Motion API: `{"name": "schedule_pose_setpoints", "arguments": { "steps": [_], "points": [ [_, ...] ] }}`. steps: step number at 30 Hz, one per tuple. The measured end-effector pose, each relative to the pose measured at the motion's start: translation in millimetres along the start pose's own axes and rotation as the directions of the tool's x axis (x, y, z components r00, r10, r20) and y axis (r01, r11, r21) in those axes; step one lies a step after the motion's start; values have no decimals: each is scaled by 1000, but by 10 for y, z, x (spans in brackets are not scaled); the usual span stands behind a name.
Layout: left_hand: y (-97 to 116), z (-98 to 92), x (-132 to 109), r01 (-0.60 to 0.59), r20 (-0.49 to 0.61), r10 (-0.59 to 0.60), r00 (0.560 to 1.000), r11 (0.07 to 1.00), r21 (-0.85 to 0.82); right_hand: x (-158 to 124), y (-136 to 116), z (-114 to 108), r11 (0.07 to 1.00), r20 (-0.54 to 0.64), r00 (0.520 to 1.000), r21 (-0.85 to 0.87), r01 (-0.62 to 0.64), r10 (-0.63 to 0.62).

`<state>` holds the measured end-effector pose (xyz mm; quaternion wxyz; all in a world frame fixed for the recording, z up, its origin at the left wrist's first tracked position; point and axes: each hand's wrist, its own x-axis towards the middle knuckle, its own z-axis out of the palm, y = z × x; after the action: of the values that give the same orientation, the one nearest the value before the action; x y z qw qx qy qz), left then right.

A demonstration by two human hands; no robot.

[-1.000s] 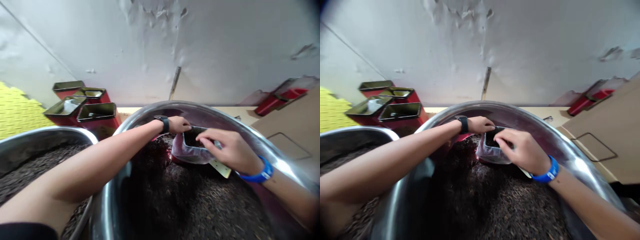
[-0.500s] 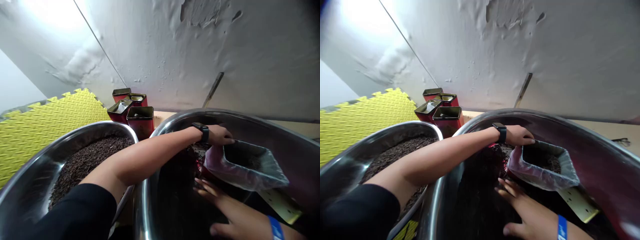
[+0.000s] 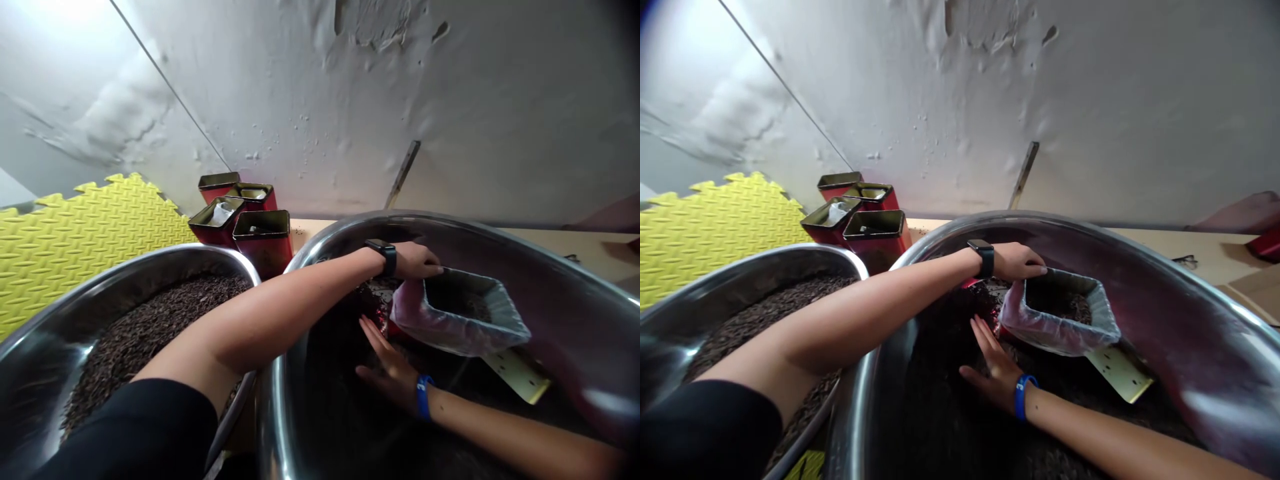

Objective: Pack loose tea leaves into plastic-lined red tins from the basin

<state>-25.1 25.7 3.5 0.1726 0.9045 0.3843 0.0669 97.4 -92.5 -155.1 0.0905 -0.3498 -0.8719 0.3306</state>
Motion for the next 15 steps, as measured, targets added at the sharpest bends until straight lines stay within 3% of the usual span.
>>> {"name": "schedule_pose_setpoints", "arguments": {
  "steps": [3,5,7,10,13,15],
  "points": [
    [25,-42,-34,-27,-23,26,999,1000,-3,164,-210,15,999,-122,992,-36,35,-39],
    [64,-123,-55,-22,-156,32,987,997,68,232,-399,-66,983,-228,957,-89,161,-178],
    [119,-262,-72,25,-345,43,938,982,188,275,-609,-224,945,-273,906,-118,304,-325],
    [216,-568,-172,102,-427,42,903,945,310,339,-972,-542,890,-299,839,-169,423,-455],
    [332,-895,-548,172,-495,69,866,889,425,458,-1424,-816,788,-310,727,-314,530,-612],
    [402,-1056,-1005,172,-566,106,818,893,417,594,-1761,-904,682,-186,676,-408,607,-713]
  ]
}}
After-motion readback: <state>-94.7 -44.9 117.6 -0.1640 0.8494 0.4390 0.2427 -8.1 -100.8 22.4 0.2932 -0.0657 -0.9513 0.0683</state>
